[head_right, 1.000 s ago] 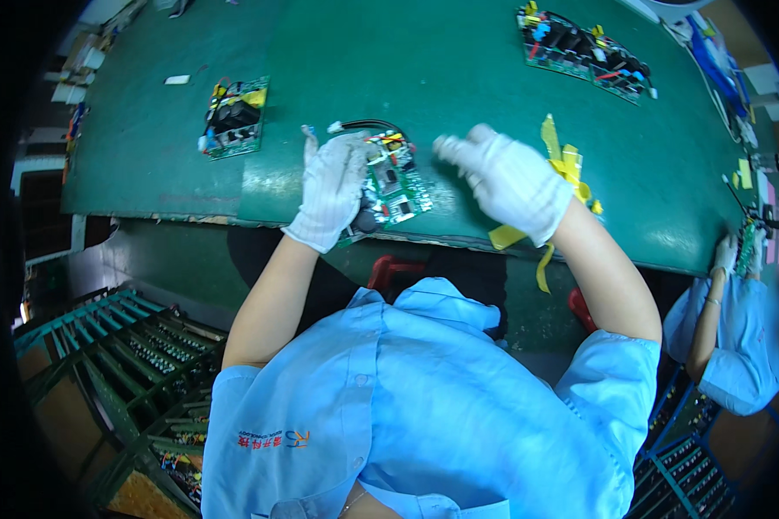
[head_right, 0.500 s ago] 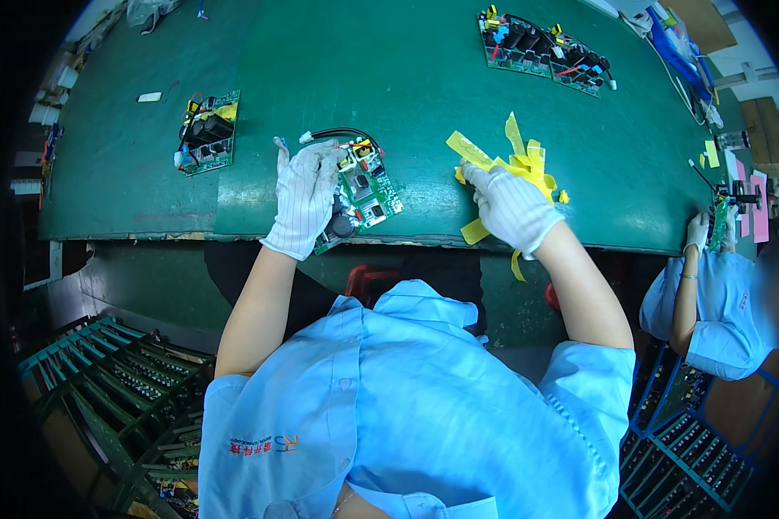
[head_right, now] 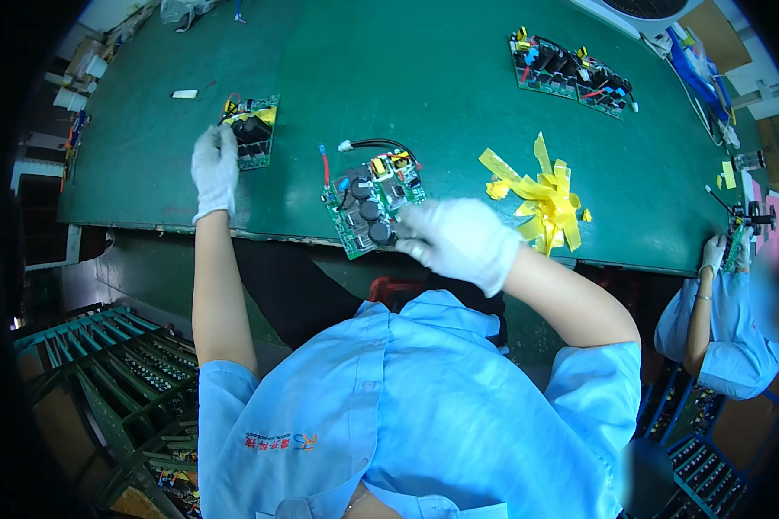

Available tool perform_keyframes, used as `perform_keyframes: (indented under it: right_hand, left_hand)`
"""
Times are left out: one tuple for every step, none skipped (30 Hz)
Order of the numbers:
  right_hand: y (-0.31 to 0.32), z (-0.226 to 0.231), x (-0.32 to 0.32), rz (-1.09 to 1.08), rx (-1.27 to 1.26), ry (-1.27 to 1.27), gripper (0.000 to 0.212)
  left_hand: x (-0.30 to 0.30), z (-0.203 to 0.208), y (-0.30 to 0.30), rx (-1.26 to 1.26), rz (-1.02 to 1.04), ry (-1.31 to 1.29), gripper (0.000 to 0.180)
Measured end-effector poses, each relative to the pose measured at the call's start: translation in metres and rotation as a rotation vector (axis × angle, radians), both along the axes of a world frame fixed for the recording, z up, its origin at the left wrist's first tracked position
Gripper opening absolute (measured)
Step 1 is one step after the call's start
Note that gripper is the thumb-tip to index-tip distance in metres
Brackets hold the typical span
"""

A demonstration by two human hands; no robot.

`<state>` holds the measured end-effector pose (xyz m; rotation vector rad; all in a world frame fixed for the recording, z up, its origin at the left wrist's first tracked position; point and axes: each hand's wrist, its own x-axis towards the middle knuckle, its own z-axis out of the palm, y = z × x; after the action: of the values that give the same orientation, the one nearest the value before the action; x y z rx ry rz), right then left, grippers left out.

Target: Assembling and inspecting printed circuit boards at a factory workbench.

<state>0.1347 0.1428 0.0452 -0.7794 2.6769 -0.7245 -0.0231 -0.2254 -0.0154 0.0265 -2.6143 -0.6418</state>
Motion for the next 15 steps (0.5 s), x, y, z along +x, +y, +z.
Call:
perform_keyframes:
  right_hand:
    - [-0.013, -0.004, -0.001, 0.041, 0.118, -0.008, 0.032]
    - [-0.012, -0.013, -0.001, 0.031, 0.117, 0.000, 0.032]
    - [-0.014, -0.023, -0.002, 0.025, 0.097, 0.006, 0.034]
    - [-0.019, -0.028, -0.003, 0.028, 0.075, 0.017, 0.037]
    - [-0.022, -0.031, -0.003, 0.031, 0.068, 0.032, 0.037]
    - [-0.025, -0.033, 0.000, -0.018, -0.001, 0.097, 0.037]
    - [-0.027, -0.033, 0.002, -0.065, -0.071, 0.159, 0.038]
    - [-0.031, -0.032, 0.001, -0.091, -0.067, 0.201, 0.042]
    - [-0.033, -0.032, 0.001, -0.081, -0.073, 0.213, 0.042]
    - [-0.036, -0.032, 0.001, -0.104, -0.033, 0.215, 0.043]
    - [-0.039, -0.033, 0.001, -0.128, 0.008, 0.218, 0.043]
    - [-0.042, -0.035, 0.003, -0.115, -0.012, 0.291, 0.044]
    - [-0.045, -0.035, 0.005, -0.108, -0.020, 0.303, 0.044]
    - [-0.047, -0.034, 0.008, -0.137, 0.027, 0.297, 0.041]
    - [-0.048, -0.035, 0.010, -0.173, 0.077, 0.286, 0.039]
  left_hand:
    - [-0.008, -0.033, -0.024, -0.379, -0.029, 0.260, 0.032]
    - [-0.007, -0.043, -0.014, -0.165, -0.080, 0.230, 0.032]
    - [0.000, -0.047, -0.003, 0.041, -0.128, 0.198, 0.031]
    - [0.007, -0.053, -0.002, -0.093, -0.064, 0.165, 0.029]
    - [0.009, -0.057, -0.001, -0.226, 0.003, 0.131, 0.027]
    - [0.009, -0.058, -0.006, -0.229, -0.003, 0.082, 0.026]
    - [0.010, -0.059, -0.008, -0.298, 0.009, 0.136, 0.026]
    - [0.009, -0.059, -0.012, -0.289, 0.001, 0.122, 0.027]
    - [0.008, -0.057, -0.012, -0.277, -0.010, 0.108, 0.027]
    - [0.007, -0.055, -0.014, -0.285, -0.020, 0.078, 0.029]
    - [0.006, -0.053, -0.015, -0.289, -0.010, 0.090, 0.029]
    - [0.006, -0.054, -0.017, -0.219, -0.017, 0.064, 0.031]
    - [0.005, -0.054, -0.021, -0.149, -0.025, 0.040, 0.033]
    - [0.003, -0.052, -0.027, -0.100, -0.076, 0.057, 0.036]
    - [0.002, -0.042, -0.026, -0.104, -0.077, 0.066, 0.036]
